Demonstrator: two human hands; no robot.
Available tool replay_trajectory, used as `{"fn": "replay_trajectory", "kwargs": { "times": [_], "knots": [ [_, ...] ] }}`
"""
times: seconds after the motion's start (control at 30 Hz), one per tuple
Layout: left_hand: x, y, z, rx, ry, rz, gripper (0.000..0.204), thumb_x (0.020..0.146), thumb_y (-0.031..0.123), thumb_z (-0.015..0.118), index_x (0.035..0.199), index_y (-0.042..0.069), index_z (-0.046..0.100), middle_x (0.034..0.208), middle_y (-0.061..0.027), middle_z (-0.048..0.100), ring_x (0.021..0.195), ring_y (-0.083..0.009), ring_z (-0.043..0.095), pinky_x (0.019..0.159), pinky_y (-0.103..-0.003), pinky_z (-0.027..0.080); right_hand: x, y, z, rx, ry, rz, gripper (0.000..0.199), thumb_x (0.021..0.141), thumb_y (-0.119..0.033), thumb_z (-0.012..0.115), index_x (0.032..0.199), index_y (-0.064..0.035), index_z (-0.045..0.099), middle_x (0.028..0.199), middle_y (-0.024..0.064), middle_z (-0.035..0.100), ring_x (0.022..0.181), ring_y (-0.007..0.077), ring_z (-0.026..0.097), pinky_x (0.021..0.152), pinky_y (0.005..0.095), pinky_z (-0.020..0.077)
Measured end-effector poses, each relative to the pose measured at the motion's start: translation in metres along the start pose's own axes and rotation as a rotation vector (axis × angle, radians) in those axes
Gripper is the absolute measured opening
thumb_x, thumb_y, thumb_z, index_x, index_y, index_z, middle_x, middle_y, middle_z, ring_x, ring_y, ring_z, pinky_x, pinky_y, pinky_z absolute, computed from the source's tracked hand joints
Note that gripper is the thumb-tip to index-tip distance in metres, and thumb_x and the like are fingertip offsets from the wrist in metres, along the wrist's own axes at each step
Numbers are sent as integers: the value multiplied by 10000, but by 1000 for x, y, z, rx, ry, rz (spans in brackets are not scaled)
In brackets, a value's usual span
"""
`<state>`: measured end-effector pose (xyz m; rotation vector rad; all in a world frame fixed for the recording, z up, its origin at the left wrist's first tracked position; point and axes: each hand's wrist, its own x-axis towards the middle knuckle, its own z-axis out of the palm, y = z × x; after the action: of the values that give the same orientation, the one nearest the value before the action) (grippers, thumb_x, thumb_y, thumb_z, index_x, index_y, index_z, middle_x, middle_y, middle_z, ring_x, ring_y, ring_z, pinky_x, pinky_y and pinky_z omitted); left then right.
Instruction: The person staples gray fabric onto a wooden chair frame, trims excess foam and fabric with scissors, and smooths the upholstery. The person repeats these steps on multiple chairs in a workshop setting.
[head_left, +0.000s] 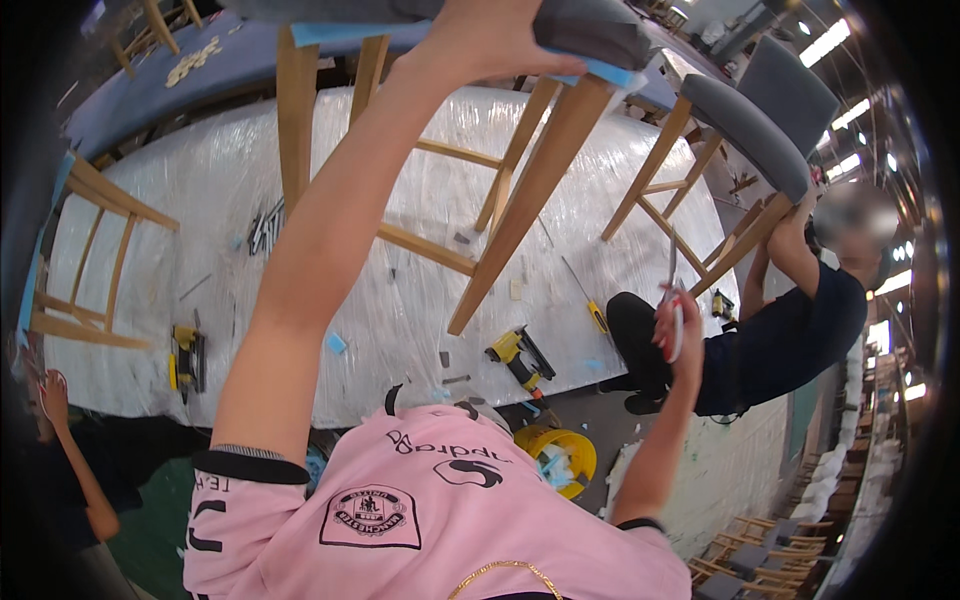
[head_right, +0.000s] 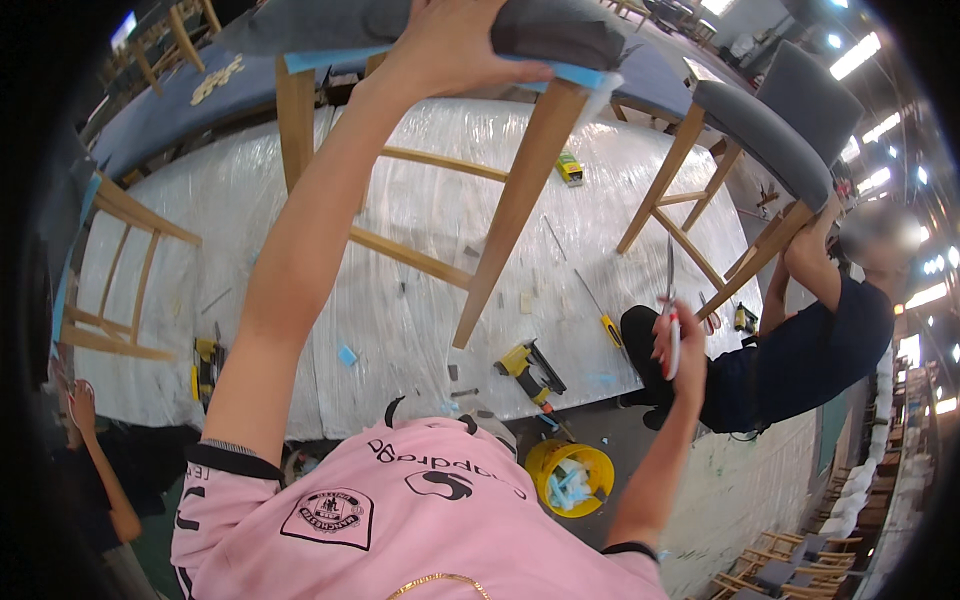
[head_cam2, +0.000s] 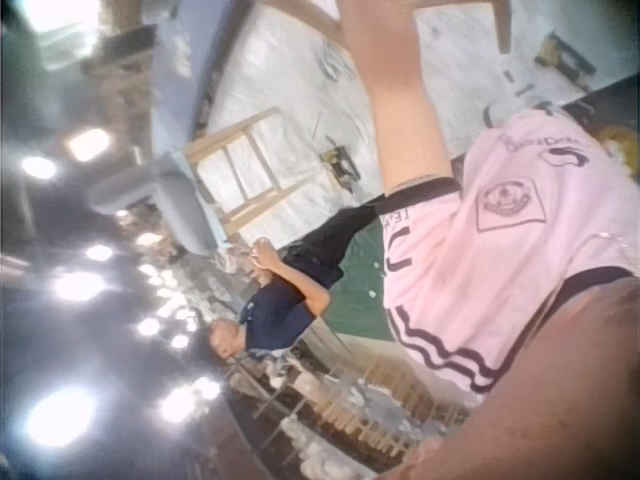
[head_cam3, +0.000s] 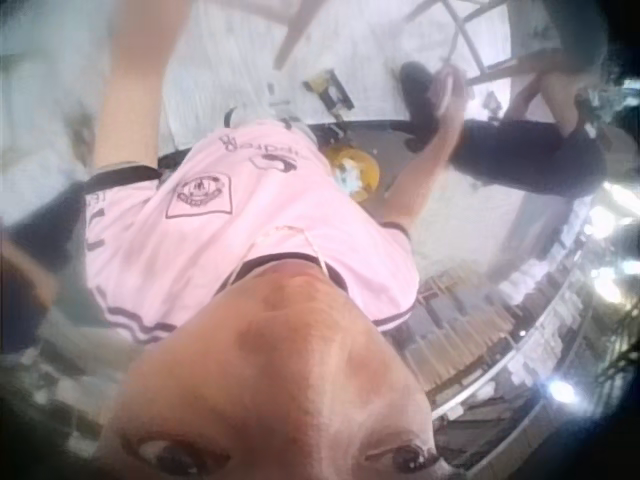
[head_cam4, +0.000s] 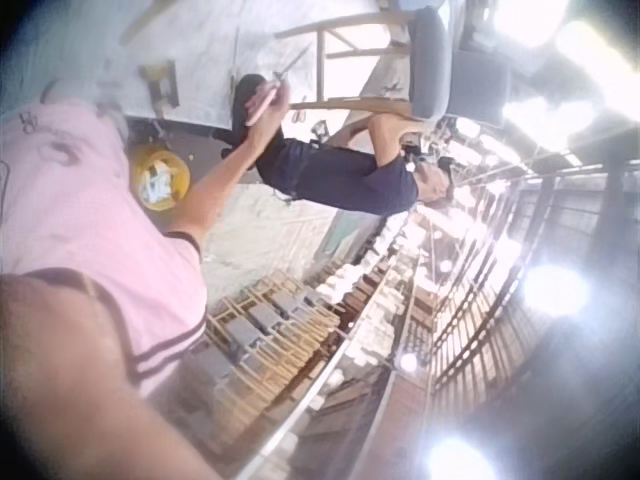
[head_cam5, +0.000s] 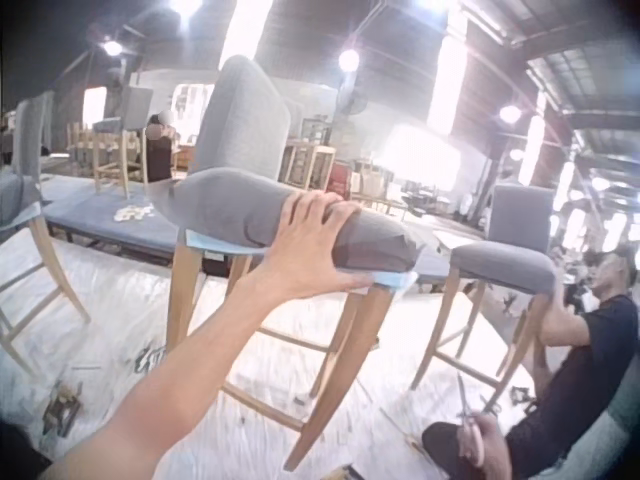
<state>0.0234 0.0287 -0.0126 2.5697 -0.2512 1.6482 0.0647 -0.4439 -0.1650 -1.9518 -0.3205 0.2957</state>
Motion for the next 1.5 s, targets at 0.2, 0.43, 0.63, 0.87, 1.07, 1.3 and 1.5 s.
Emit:
{"fn": "replay_trajectory", "kwargs": {
  "times": [0.2,0.43,0.63,0.87,1.07,1.3,1.5],
  "knots": [
    [-6,12,-19,-12,-51,-6,963,662,557,856,1429,128,462,1408,-166,440,1400,-374,332,1212,-529,191,44,-196,-5,-625,-444,-459,555,921,-435,699,1279,-18,621,891,3,575,719,81,513,682,283,452],
    [-15,19,-25,-25,-56,-31,954,667,520,870,1435,136,455,1411,-166,435,1413,-378,320,1209,-539,193,72,-250,1,-878,-534,-391,785,859,-693,686,1270,-24,652,922,74,628,776,155,618,716,319,515],
    [-14,23,-28,-26,-97,-55,958,682,517,864,1449,133,438,1428,-173,420,1422,-379,310,1216,-540,179,96,-244,-1,-768,-543,-446,811,822,-740,693,1253,-53,680,906,59,624,761,134,618,618,275,487],
    [-16,24,-30,-24,-123,-70,965,699,522,855,1467,122,429,1451,-188,404,1440,-381,288,1227,-539,157,101,-249,8,-810,-511,-477,845,797,-767,697,1264,-64,690,899,55,640,781,146,619,660,291,492],
    [-19,22,-27,15,-80,-38,964,690,537,858,1456,119,447,1455,-183,402,1437,-384,296,1224,-541,164,101,-266,14,-851,-541,-485,781,803,-691,742,1252,-52,711,1016,71,718,775,128,609,718,287,488],
    [-19,23,-26,-20,-58,-31,973,679,523,871,1452,112,445,1451,-180,403,1433,-385,300,1219,-539,174,111,-260,8,-837,-576,-479,715,831,-612,769,1243,-30,720,1068,75,738,774,119,599,724,276,498],
    [-20,19,-25,11,-68,-30,982,678,510,879,1456,104,438,1447,-179,400,1434,-385,292,1218,-542,176,99,-269,24,-856,-527,-470,713,827,-641,762,1226,-50,736,1041,53,743,774,101,587,710,258,510]
  ]
}}
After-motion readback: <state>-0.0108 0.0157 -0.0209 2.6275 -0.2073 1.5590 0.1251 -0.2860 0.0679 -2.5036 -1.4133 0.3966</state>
